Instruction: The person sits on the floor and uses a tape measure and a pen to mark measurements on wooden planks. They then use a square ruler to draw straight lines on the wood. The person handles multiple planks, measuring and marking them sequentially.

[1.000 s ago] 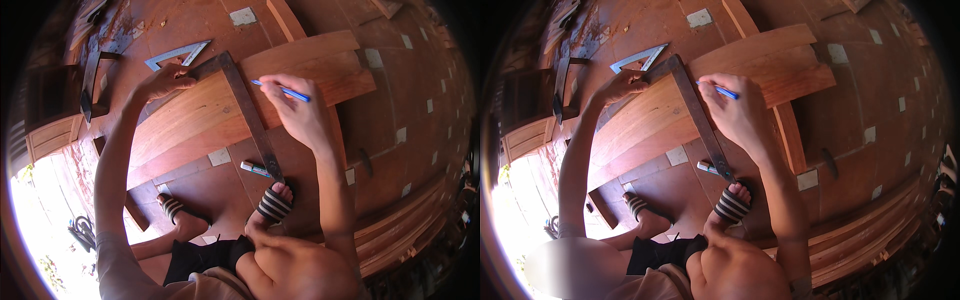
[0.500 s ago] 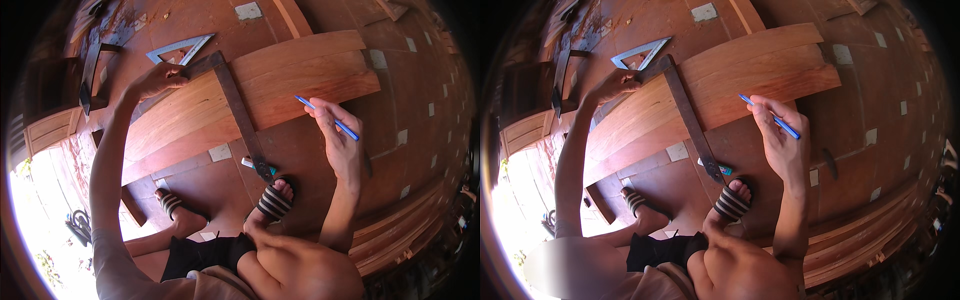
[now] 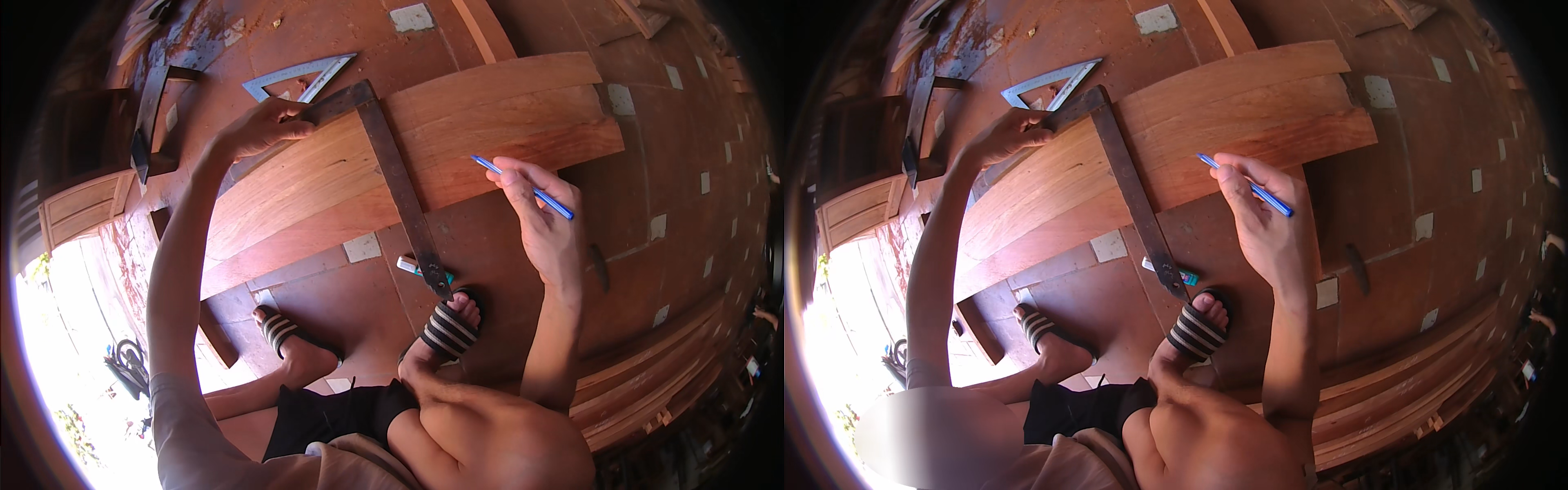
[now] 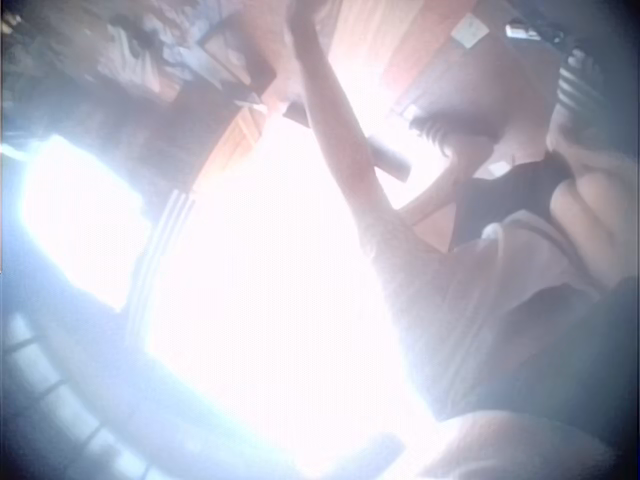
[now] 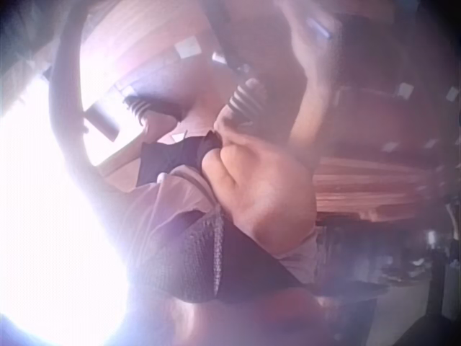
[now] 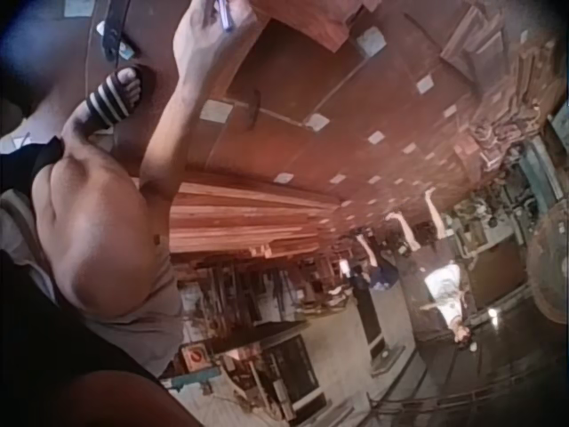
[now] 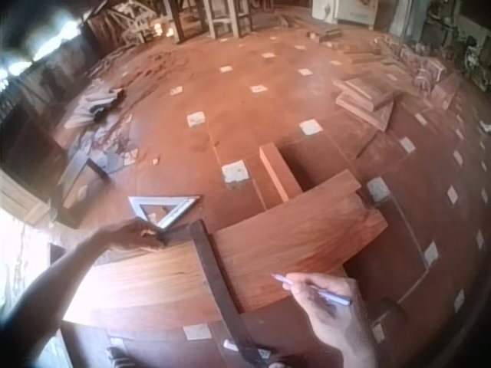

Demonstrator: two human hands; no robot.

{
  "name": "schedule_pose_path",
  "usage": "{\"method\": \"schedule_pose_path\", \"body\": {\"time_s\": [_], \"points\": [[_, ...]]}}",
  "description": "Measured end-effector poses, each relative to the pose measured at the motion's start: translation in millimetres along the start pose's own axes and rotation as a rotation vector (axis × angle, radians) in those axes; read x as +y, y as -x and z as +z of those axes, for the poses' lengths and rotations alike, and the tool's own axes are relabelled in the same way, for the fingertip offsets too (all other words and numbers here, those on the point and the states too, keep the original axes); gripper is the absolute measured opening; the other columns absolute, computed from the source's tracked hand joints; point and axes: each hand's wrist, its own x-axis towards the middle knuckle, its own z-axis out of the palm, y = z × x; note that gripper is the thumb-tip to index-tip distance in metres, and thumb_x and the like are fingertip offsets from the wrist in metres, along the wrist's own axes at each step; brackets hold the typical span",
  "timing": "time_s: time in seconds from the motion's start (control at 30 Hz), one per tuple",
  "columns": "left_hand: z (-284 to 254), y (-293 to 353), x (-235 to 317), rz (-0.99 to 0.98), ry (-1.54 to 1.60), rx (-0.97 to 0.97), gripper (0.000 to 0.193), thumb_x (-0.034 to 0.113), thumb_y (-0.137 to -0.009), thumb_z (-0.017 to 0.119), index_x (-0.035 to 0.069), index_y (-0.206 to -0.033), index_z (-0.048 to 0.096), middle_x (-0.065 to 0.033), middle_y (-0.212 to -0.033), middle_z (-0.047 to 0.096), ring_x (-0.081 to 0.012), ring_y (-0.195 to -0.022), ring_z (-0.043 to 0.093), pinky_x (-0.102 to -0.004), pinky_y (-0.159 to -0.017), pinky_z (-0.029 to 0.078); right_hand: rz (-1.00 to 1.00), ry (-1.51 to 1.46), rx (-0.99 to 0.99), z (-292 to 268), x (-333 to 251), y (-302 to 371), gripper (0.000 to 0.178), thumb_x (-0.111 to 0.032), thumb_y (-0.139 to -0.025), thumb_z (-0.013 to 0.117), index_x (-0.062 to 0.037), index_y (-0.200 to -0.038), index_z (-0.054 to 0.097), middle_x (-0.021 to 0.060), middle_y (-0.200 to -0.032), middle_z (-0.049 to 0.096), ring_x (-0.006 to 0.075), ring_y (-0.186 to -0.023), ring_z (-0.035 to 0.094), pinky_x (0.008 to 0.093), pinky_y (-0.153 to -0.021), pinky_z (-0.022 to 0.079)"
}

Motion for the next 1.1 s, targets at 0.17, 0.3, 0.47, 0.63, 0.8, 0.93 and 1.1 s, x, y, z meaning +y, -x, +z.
{"method": "schedule_pose_path", "body": {"time_s": [0.17,0.3,0.47,0.63,0.8,0.93,1.1], "points": [[-1.8,-1.0,0.6,0.019,-0.008,-0.018,0.053,0.042,-0.097,0.079,0.002,-0.131,0.072,0.0023,-0.096,0.068,-0.0082,-0.09,0.058,-0.0299,-0.083,0.049,-0.043,0.048,-0.133,27.2,4.0,-18.1,0.032,-0.023,-0.106,0.068,0.0058,-0.12,0.074,0.0105,-0.101,0.079,0.0119,-0.093,0.072,0.0276,-0.082,0.056],[-1.5,-1.8,-2.9,0.003,-0.001,-0.028,0.05,0.043,-0.097,0.079,0.005,-0.13,0.073,0.0063,-0.091,0.063,-0.0055,-0.086,0.052,-0.0279,-0.079,0.046,-0.118,0.102,-0.147,67.1,6.0,-40.8,0.035,-0.027,-0.107,0.068,0.0047,-0.119,0.075,0.0107,-0.097,0.079,0.011,-0.084,0.07,0.0276,-0.074,0.054],[-1.4,-3.8,-8.0,-0.003,-0.074,0.008,0.045,0.044,-0.097,0.077,0.003,-0.116,0.075,0.0025,-0.087,0.065,-0.008,-0.083,0.055,-0.0292,-0.074,0.046,-0.156,0.284,-0.168,81.3,6.1,-50.8,0.036,-0.031,-0.106,0.068,0.0028,-0.116,0.076,0.0134,-0.091,0.078,0.0125,-0.081,0.072,0.029,-0.072,0.055],[1.3,-2.0,-6.9,0.016,-0.021,0.028,0.045,0.044,-0.096,0.077,0.002,-0.113,0.075,0.001,-0.088,0.067,-0.009,-0.083,0.056,-0.0305,-0.076,0.046,-0.252,0.321,-0.125,82.1,2.1,-52.4,0.033,-0.027,-0.106,0.067,0.0029,-0.115,0.076,0.0174,-0.091,0.078,0.0189,-0.08,0.075,0.0314,-0.072,0.055],[1.5,-0.2,-6.8,0.019,-0.067,0.035,0.047,0.044,-0.097,0.077,0.002,-0.118,0.075,-0.0029,-0.094,0.072,-0.0118,-0.088,0.061,-0.0326,-0.08,0.048,-0.204,0.36,-0.176,82.9,-4.2,-54.9,0.029,-0.023,-0.105,0.068,0.0027,-0.113,0.076,0.0206,-0.095,0.078,0.0282,-0.085,0.078,0.0355,-0.076,0.058],[-3.9,-11.9,-22.4,0.018,-0.152,0.015,0.043,0.043,-0.097,0.077,0.001,-0.106,0.074,-0.0016,-0.093,0.07,-0.0133,-0.087,0.061,-0.034,-0.079,0.049,-0.184,0.384,-0.188,80.8,-3.5,-55.9,0.026,-0.022,-0.103,0.069,0.0011,-0.11,0.077,0.0204,-0.098,0.078,0.0293,-0.091,0.078,0.0373,-0.078,0.058],[-4.1,-25.3,-49.1,-0.005,-0.125,-0.003,0.031,0.04,-0.102,0.073,0.01,-0.106,0.075,0.0025,-0.09,0.068,-0.0122,-0.087,0.061,-0.0334,-0.077,0.051,-0.167,0.184,-0.02,87.4,-15.4,-29.7,0.027,-0.024,-0.104,0.07,0.0006,-0.113,0.077,0.0184,-0.103,0.079,0.0261,-0.097,0.078,0.0357,-0.083,0.059]]}}
